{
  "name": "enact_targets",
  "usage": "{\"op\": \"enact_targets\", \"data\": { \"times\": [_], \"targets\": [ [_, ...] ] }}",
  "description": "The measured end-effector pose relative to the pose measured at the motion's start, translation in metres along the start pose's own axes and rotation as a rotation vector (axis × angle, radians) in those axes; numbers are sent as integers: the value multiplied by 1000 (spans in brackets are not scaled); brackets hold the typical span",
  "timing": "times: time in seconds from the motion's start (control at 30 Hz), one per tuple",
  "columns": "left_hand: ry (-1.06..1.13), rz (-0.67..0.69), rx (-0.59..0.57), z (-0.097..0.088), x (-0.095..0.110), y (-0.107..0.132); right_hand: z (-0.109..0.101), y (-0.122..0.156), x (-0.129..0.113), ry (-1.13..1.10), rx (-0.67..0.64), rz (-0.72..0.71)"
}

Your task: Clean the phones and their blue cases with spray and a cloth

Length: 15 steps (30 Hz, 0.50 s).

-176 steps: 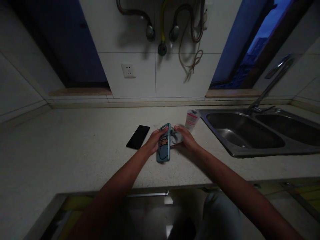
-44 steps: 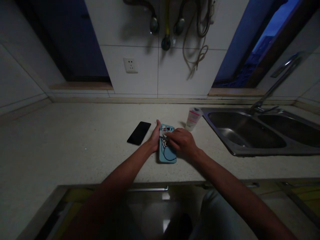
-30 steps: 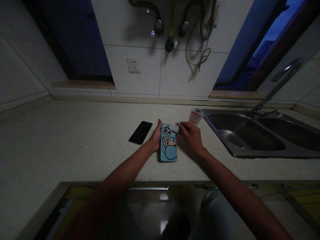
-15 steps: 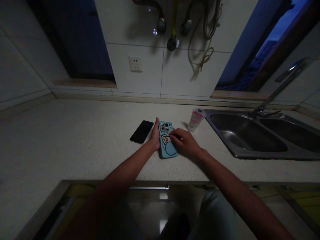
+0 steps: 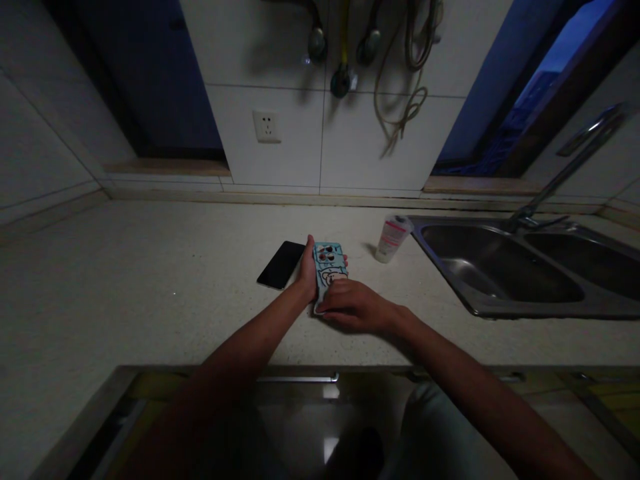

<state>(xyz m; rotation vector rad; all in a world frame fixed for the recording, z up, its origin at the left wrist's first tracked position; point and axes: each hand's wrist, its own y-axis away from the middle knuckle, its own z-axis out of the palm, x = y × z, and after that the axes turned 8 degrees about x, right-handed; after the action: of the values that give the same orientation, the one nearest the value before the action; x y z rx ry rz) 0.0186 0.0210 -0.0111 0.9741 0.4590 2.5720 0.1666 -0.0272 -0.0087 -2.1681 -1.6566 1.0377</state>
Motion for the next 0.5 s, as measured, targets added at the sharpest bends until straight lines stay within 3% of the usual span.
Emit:
{"op": "enact_targets", "data": {
  "times": [0.2, 0.5],
  "targets": [
    [3, -53, -31, -5, 6, -2, -6, 5, 1, -108, -190, 90],
    [31, -11, -19, -12, 10, -10, -34, 9, 7, 20, -276, 254]
  ]
}}
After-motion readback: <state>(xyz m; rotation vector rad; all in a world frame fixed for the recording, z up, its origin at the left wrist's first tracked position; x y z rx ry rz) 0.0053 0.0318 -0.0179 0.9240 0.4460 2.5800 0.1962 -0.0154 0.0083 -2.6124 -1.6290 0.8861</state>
